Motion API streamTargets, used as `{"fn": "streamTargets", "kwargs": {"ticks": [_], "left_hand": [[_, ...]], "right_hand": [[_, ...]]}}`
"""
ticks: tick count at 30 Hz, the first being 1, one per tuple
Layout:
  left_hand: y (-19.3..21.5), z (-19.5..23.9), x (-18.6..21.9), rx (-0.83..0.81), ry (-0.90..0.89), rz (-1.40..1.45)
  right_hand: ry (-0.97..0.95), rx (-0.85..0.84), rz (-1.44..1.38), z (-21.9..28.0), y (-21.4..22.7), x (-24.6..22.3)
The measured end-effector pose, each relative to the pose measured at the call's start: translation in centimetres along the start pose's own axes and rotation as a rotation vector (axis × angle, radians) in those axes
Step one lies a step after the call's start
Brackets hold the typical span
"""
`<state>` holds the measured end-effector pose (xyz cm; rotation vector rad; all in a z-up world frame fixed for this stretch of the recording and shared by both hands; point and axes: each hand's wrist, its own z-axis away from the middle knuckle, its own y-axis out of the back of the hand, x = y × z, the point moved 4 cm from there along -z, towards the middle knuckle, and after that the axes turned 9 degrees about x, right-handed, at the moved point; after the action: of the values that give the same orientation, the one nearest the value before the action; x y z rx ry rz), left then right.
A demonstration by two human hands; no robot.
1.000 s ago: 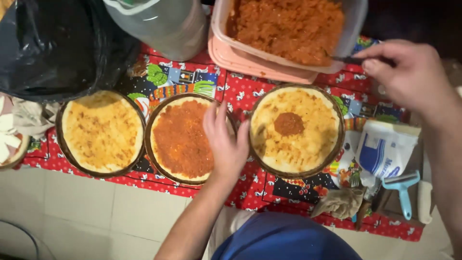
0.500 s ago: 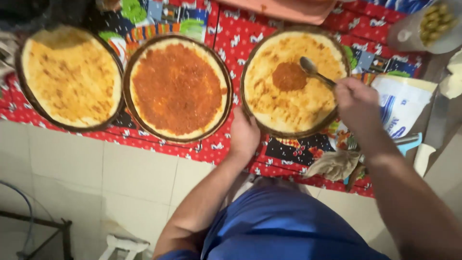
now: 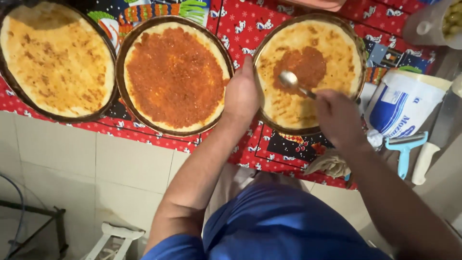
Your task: The person spreads red sauce onto three pizza bases using a spoon. They scoop sauce from a container and distribute it evenly across the surface of each pizza base in sequence.
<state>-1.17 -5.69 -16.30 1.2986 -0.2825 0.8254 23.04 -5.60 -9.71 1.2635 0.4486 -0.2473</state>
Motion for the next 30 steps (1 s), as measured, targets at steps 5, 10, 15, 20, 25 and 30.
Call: {"fn": "streamTargets", "kwargs": {"ticks": [5,10,15,20,25,30], "left_hand": [[0.3,1.0,-0.1,0.013,0.061,0.017],[-0.7,0.3,-0.7,-0.013,0.026,-0.001],[-0.3,0.5,-1.0,-0.046,0.106,0.057],[0.1,0.4,-0.6,-0.085,0.149,0.094],[2.3,0.9,1.2,-0.092,0.115,0.077],[0.2,0.6,-0.7,-0.093,0.144,0.032]], "right_hand": [[0.483,0.239,0.101,-1.3,-1.3,5.2],[0.582,0.548,0.582,-3.7,-1.8,5.9],[0.31,0.424,0.107,-3.3,1.4,1.9],[0.446,0.448,0.205,-5.6,-1.5,2.2],[0.501,0.448,0.307,-2.5,-2.1,1.0],[0.156,0.138,0.11,2.9,0.7,0.0]]}}
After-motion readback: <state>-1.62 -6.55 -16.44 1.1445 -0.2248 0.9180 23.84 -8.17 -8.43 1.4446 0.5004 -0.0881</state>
